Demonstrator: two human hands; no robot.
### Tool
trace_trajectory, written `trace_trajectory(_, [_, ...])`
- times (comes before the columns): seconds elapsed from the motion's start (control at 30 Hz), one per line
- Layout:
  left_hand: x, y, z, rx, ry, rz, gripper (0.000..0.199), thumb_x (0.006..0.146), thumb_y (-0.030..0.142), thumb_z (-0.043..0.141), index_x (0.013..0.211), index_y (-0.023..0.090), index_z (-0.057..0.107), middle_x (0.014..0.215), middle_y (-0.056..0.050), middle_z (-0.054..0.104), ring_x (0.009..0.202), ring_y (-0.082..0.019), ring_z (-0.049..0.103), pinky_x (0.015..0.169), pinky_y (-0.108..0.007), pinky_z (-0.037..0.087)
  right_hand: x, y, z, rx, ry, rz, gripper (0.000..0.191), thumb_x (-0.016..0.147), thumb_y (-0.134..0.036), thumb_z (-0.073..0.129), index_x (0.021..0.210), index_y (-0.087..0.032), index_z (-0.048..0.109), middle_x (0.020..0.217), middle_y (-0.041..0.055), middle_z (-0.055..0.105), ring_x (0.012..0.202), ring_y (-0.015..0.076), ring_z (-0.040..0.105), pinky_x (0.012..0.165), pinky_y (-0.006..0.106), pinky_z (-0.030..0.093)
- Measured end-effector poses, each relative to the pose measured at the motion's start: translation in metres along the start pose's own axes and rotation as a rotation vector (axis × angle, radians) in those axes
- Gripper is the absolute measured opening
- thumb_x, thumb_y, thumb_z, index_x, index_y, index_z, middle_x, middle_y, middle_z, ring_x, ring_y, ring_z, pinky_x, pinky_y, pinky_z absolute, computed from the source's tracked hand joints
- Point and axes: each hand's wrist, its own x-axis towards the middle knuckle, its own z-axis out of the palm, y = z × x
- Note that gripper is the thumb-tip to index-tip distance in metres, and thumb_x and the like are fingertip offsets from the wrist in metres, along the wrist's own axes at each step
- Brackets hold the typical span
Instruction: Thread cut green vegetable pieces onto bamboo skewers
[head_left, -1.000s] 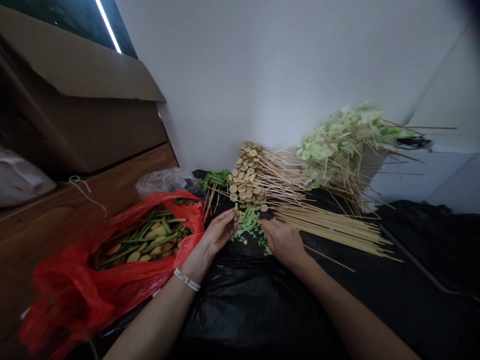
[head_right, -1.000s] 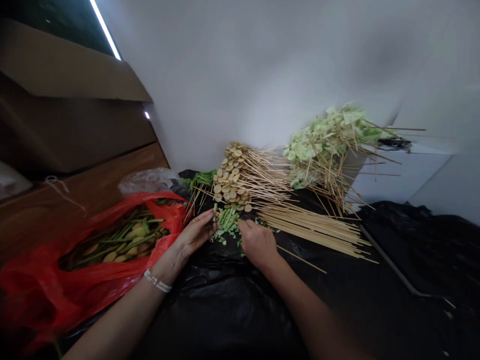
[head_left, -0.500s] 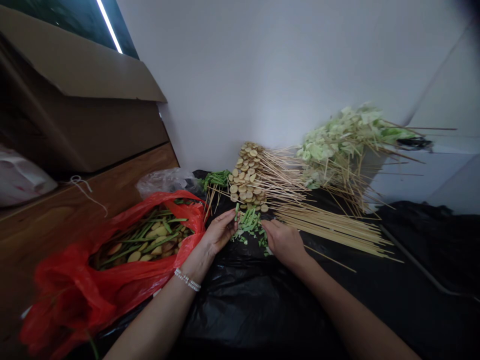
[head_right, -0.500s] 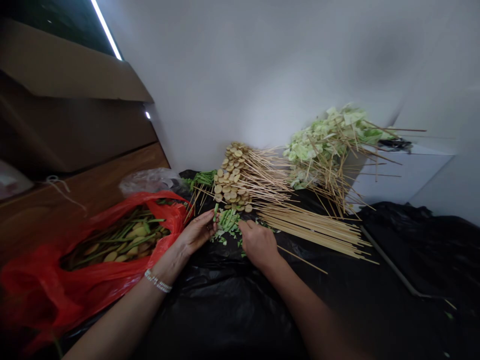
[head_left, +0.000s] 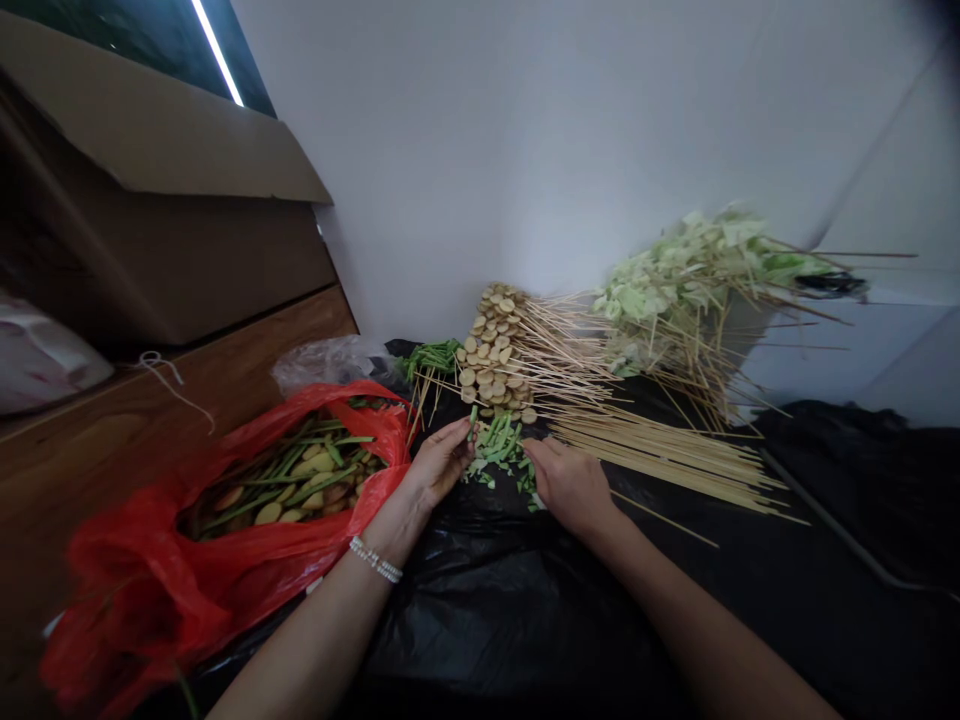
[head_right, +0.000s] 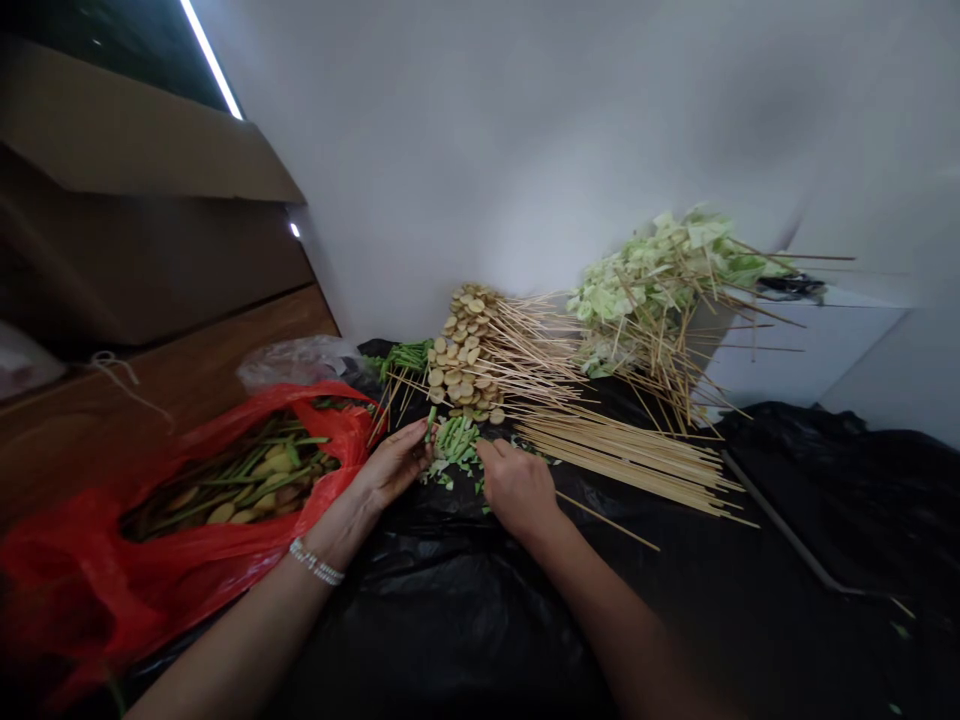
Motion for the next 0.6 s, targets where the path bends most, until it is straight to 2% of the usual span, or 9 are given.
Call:
trace_trajectory(0.3, [0.0008, -0.0004, -0.0012, -0.008, 0.006, -0.007, 0.012, 0.077, 0.003, 0.065, 0.084, 0.009, 0.071, 0.077, -0.006, 0.069, 0.067, -0.01, 0.061, 0.06, -0.019, 0.049, 0.0003, -0.0004, 0.0026, 0.001, -0.012, -0.003, 0.03, 0.094, -0.021, 0.036, 0.105, -0.023, 0.064, 0.08, 0.0015, 0.064, 0.069, 0.0125, 0.057, 0.057, 0.026, 0.028])
trace_trajectory(0.6, [0.0003, 0.0006, 0.0002, 0.006, 0.007, 0.007, 0.011, 0.072, 0.003, 0.07, 0.081, 0.009, 0.071, 0.074, -0.006, 0.07, 0.067, -0.01, 0.062, 0.059, -0.017, 0.048, -0.0001, -0.0005, 0.0021, 0.008, -0.017, 0.003, 0.03, 0.095, -0.022, 0.036, 0.106, -0.023, 0.064, 0.081, 0.0016, 0.064, 0.069, 0.0127, 0.057, 0.057, 0.026, 0.027])
